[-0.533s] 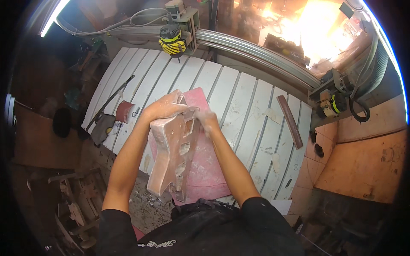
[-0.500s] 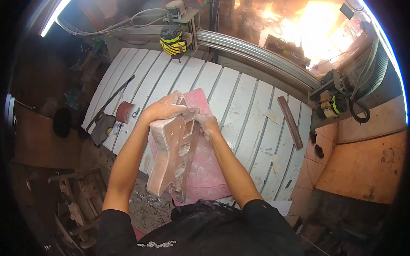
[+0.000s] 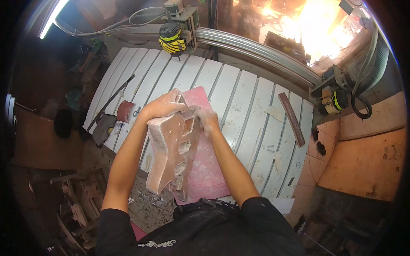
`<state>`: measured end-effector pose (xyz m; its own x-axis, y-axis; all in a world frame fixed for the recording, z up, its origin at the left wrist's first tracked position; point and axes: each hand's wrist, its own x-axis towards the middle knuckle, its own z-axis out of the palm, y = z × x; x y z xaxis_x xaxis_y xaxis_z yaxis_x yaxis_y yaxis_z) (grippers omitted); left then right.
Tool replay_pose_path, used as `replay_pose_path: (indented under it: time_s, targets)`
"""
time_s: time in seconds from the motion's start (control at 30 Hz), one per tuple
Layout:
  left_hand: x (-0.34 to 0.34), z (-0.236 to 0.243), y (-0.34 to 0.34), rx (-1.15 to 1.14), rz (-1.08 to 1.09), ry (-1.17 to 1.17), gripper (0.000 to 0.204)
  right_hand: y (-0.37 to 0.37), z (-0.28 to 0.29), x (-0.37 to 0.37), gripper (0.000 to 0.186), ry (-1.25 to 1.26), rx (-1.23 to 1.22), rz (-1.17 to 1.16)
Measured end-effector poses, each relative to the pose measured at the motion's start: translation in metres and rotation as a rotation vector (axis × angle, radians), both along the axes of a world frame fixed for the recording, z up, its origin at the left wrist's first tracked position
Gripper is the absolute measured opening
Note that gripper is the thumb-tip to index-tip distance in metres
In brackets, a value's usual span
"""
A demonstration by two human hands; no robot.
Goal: The person sands the surface and edges of a wooden guitar body by hand using a small piece of sandpaper, periodically lifting and turning the object to work on different sides.
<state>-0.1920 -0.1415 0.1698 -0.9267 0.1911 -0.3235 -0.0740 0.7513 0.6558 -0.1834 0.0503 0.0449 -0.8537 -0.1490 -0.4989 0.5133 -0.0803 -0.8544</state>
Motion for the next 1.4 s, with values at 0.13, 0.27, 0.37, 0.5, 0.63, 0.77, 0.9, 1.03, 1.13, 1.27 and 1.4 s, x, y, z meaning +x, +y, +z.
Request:
replay_pose_path:
  time_s: [0.13,0.27,0.37,0.5,0.63,0.77,0.9,1.03,1.13,1.27,1.4]
  targets:
    - [-0.002,-0.002,-0.001,0.018,-0.001,0.016,0.056,-0.001,0.001,-0.01,0.024,-0.007,-0.053,-0.045]
    - [-0.004,0.001,-0.001,0.031,-0.022,0.025,0.055,0.002,0.002,-0.033,0.023,-0.055,-0.037,-0.078]
    - [0.001,0.004,-0.003,0.086,-0.005,-0.018,0.054,0.002,-0.001,-0.011,0.018,-0.075,-0.106,-0.067]
    - [0.004,0.01,-0.004,0.08,-0.007,-0.017,0.054,0.0,0.0,0.0,0.015,-0.079,-0.15,0.012]
    - [-0.001,0.01,0.001,0.063,-0.012,-0.013,0.054,-0.007,-0.015,-0.011,0.015,0.093,-0.091,-0.085]
    - [0.003,0.01,-0.002,0.066,-0.019,-0.023,0.054,0.003,-0.023,0.002,0.016,-0.02,-0.154,0.001]
    - [0.0,0.01,0.003,0.097,0.0,-0.024,0.054,-0.003,0.006,-0.015,0.015,0.079,0.102,-0.089]
    - [0.0,0.009,0.002,0.063,-0.003,-0.015,0.053,0.0,0.013,-0.006,0.021,0.054,-0.087,0.013]
    - [-0.002,0.006,0.007,0.076,-0.005,-0.013,0.053,0.004,0.008,-0.016,0.021,0.046,0.045,-0.005]
    - [0.001,0.009,0.003,0.045,-0.011,-0.026,0.054,0.007,0.006,-0.001,0.024,-0.078,-0.042,0.07]
    - [-0.002,0.008,0.013,0.076,-0.019,-0.014,0.054,0.012,-0.002,-0.023,0.027,-0.009,0.138,0.073]
